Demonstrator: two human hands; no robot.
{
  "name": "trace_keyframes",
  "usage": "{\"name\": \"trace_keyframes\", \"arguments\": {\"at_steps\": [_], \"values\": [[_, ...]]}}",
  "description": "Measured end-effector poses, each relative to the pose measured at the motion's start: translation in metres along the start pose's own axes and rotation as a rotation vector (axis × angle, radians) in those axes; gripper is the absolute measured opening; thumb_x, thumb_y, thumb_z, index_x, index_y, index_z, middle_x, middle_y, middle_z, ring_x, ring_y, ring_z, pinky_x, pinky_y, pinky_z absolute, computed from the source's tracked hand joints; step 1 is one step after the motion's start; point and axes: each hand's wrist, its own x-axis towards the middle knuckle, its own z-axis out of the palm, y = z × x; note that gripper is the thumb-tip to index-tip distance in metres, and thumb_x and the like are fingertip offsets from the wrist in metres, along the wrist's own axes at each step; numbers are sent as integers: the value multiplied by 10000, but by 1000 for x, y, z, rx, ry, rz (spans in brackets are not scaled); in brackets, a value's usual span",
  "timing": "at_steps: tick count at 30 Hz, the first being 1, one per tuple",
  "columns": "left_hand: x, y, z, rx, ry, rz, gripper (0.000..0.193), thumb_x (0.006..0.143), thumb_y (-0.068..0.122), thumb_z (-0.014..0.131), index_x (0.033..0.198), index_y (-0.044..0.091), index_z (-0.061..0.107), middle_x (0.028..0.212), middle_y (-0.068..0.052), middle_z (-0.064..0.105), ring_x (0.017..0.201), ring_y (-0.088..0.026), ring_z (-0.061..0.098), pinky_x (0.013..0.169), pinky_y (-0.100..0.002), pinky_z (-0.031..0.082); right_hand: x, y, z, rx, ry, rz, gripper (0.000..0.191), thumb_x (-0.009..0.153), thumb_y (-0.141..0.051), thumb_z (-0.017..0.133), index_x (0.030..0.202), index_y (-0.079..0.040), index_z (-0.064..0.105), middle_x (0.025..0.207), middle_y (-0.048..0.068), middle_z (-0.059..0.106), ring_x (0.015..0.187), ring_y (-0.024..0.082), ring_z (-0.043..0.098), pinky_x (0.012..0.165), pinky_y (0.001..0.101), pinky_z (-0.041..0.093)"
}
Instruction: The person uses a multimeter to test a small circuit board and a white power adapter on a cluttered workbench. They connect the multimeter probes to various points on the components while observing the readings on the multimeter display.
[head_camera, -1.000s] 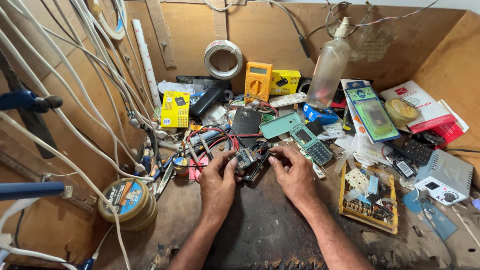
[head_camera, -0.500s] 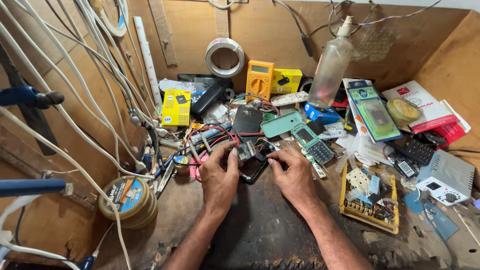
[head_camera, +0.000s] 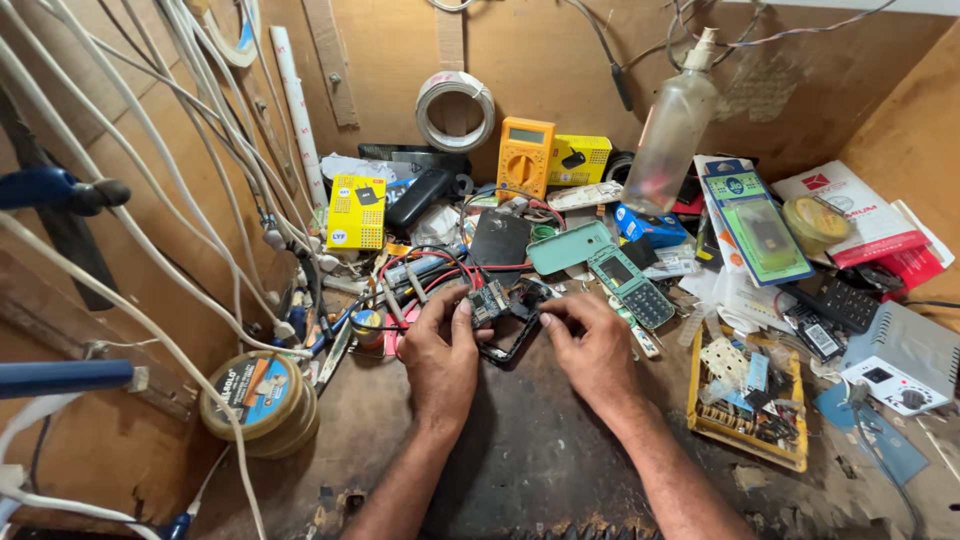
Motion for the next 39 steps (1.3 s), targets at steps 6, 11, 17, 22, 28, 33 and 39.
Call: {"name": "trace_keyframes", "arguments": {"at_steps": [6, 11, 17, 22, 28, 33, 39], "values": [[0, -1, 1, -50, -11, -12, 247, 993, 44, 575, 1198, -7, 704, 1073, -114, 766, 788, -160, 782, 639, -264, 661, 16, -4, -1, -47, -16, 38, 229, 874, -132, 766, 1099, -84, 759, 980, 66, 746, 758, 183, 701, 677, 309, 561], [-1, 2, 1, -52, -31, 28, 246, 997, 30, 555, 1197, -13, 692, 1106, -110, 755, 818, -157, 778, 655, -264, 670, 32, -11, 6, -32, -76, 6, 326, 820, -140, 789, 1136, -79, 736, 1059, 83, 697, 775, 199, 682, 643, 330, 554], [-3, 6, -2, 4, -2, -49, 245, 984, 34, 574, 1194, 12, 697, 1055, -96, 769, 785, -165, 790, 634, -270, 632, 17, 5, 15, -100, -16, -44, 198, 827, -167, 804, 986, -52, 773, 984, 103, 700, 815, 220, 690, 686, 344, 554], [-4, 6, -1, 3, -9, 87, 218, 973, -5, 592, 1151, 13, 717, 1050, -81, 775, 884, -149, 779, 720, -258, 652, 23, 27, 14, -26, 8, -39, 203, 905, -233, 759, 929, -31, 764, 863, 99, 737, 771, 182, 696, 663, 345, 543], [-4, 4, -3, 39, -25, 143, 188, 964, -17, 616, 1108, 18, 731, 1028, -78, 778, 914, -144, 769, 781, -274, 630, 60, 30, 13, -83, -108, 228, 422, 936, -429, 733, 808, -27, 754, 595, 112, 667, 556, 191, 623, 560, 386, 486], [-6, 7, -3, 94, -45, 96, 195, 952, -12, 630, 1099, 37, 749, 942, -78, 785, 800, -141, 748, 702, -272, 585, 82, 20, 16, -216, -285, 292, 553, 794, -494, 866, 695, 30, 719, 562, 96, 649, 529, 165, 618, 532, 350, 499], [-9, 16, -5, 157, -60, 296, 192, 920, -54, 647, 1064, 30, 741, 967, -86, 763, 851, -130, 737, 706, -281, 561, 77, 13, 9, -4, -389, 511, 352, 749, -320, 888, 760, -1, 741, 586, 76, 674, 422, 129, 563, 372, 305, 421]]}}
